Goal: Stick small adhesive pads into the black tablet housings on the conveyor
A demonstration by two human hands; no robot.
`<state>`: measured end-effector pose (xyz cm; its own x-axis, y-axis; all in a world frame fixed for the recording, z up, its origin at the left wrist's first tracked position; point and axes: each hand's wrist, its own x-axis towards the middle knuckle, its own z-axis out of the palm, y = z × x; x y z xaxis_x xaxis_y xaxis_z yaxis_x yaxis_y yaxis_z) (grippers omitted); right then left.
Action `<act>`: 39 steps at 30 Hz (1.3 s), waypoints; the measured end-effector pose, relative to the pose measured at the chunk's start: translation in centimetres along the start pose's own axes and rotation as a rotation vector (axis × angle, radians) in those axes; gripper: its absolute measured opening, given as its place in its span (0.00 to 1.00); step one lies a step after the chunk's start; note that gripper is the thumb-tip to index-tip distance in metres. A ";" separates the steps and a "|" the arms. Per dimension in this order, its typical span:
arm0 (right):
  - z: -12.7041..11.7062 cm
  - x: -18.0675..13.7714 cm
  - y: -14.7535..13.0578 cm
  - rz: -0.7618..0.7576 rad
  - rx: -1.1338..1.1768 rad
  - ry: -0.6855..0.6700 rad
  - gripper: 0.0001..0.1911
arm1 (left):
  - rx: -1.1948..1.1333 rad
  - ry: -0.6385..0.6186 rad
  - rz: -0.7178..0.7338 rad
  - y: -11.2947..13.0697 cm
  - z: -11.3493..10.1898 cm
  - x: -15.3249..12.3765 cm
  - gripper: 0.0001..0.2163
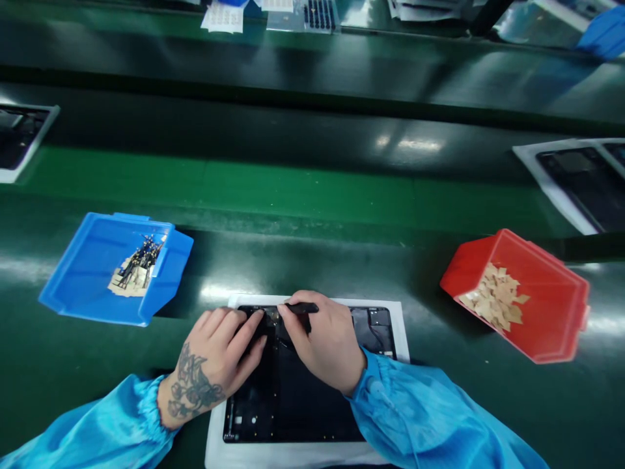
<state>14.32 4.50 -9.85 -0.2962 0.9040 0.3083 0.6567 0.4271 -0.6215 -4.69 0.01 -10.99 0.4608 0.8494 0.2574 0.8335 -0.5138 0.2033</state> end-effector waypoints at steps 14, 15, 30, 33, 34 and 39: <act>0.1 -0.3 0.2 -0.066 0.021 -0.044 0.02 | -0.120 -0.035 -0.018 -0.4 -0.1 0.4 0.17; 0.0 -0.3 0.2 -0.071 0.033 -0.057 0.02 | -0.122 -0.033 -0.020 -0.4 -0.1 0.5 0.17; -1.8 -1.8 1.3 -0.020 0.247 0.029 0.09 | -0.172 -0.042 -0.007 -0.4 -0.1 0.4 0.18; -1.4 -1.6 1.3 -0.022 0.283 0.017 0.08 | -0.164 -0.043 -0.005 -0.4 -0.1 0.4 0.18; -1.4 -1.6 1.3 -0.024 0.298 0.016 0.09 | -0.155 -0.045 -0.010 -0.4 0.0 0.5 0.19; -1.2 -1.6 1.4 -0.040 0.343 0.011 0.10 | -0.117 -0.068 -0.023 0.0 0.0 0.8 0.19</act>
<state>16.53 3.66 -10.35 -0.3083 0.8870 0.3437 0.3732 0.4451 -0.8140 -4.30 0.67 -10.80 0.4646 0.8655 0.1874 0.8049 -0.5010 0.3180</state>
